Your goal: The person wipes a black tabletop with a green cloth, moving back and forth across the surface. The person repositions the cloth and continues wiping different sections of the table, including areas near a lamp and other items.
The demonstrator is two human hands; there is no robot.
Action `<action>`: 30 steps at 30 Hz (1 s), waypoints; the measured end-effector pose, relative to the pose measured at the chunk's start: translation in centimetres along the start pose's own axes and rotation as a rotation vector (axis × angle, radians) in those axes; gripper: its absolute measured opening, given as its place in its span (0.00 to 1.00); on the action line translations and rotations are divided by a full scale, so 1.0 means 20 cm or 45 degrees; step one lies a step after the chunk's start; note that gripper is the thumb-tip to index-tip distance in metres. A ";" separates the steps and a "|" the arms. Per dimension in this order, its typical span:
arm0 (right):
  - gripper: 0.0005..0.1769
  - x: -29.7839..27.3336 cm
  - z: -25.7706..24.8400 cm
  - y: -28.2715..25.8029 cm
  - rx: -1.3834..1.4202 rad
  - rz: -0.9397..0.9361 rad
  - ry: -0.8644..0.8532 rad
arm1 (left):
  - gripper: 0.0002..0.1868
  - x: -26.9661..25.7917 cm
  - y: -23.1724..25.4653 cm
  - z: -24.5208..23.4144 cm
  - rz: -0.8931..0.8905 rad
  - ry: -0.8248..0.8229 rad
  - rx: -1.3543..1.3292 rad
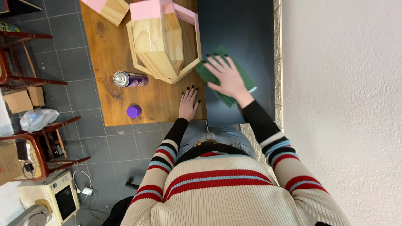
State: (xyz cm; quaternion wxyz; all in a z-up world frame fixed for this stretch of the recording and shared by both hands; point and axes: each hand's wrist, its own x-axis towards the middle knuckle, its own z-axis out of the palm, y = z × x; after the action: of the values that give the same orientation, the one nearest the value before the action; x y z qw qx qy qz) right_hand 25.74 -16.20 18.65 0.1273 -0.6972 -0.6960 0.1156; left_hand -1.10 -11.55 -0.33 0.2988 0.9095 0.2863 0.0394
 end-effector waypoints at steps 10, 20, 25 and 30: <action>0.39 0.04 -0.11 0.42 -0.120 0.836 0.266 | 0.29 -0.11 0.07 0.00 -0.157 -0.046 0.074; 0.41 -0.24 0.15 -0.10 -0.050 0.338 0.258 | 0.27 -0.13 -0.08 -0.15 0.001 -0.330 0.302; 0.41 -0.51 0.06 0.12 -0.124 0.476 0.293 | 0.26 -0.12 -0.29 -0.22 0.022 -0.349 0.325; 0.38 -0.40 -0.04 0.16 -0.065 1.001 0.402 | 0.27 -0.12 -0.34 -0.31 0.210 -0.279 0.214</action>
State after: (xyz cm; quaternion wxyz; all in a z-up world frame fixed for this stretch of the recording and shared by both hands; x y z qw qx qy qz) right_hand 28.98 -24.23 18.16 0.1613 -0.9216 -0.3518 0.0301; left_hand -8.05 -5.21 1.05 0.2468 0.9506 0.1786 -0.0599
